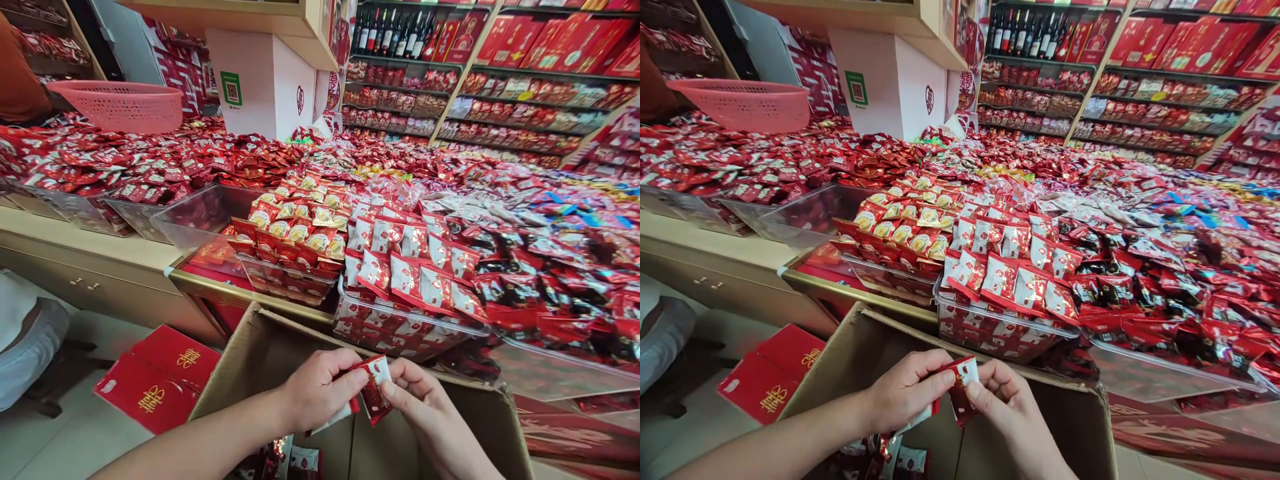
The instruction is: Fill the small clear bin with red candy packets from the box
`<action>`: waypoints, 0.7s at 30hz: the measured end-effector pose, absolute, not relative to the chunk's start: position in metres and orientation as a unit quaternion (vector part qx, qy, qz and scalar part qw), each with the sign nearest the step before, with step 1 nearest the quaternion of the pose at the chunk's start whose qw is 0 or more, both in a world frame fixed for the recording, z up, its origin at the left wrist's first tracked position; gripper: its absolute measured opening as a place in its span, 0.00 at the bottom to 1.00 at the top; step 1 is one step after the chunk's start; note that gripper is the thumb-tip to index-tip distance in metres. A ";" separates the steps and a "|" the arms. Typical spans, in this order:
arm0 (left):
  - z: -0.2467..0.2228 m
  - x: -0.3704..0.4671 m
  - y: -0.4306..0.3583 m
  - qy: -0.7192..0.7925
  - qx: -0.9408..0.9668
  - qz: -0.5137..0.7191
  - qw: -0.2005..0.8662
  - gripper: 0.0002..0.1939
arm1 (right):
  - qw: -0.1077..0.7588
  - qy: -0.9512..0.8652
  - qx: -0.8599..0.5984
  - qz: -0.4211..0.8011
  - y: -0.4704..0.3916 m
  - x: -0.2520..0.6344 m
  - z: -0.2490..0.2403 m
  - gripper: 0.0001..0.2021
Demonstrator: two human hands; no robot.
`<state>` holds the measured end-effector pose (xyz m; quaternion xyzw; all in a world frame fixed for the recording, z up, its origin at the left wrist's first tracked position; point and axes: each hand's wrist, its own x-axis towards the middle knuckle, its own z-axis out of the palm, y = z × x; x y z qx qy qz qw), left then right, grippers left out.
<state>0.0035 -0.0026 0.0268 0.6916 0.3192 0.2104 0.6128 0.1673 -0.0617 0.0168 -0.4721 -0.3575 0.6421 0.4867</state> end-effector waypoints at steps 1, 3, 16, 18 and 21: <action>0.027 0.004 -0.003 0.314 0.687 0.216 0.619 0.15 | 0.488 -0.355 -0.466 0.647 -0.062 0.167 0.017 0.08; 0.027 0.005 -0.004 0.301 0.660 0.225 0.650 0.15 | 0.492 -0.346 -0.454 0.658 -0.063 0.166 0.016 0.09; 0.025 0.001 0.003 0.317 0.467 0.079 0.822 0.20 | 0.489 -0.587 -0.463 0.450 -0.068 0.178 0.011 0.12; 0.024 0.004 0.000 0.314 0.454 0.117 0.826 0.21 | 0.471 -0.602 -0.466 0.446 -0.069 0.180 0.009 0.13; 0.023 0.008 -0.004 0.304 0.482 0.205 0.796 0.21 | 0.480 -0.551 -0.473 0.493 -0.069 0.182 0.004 0.13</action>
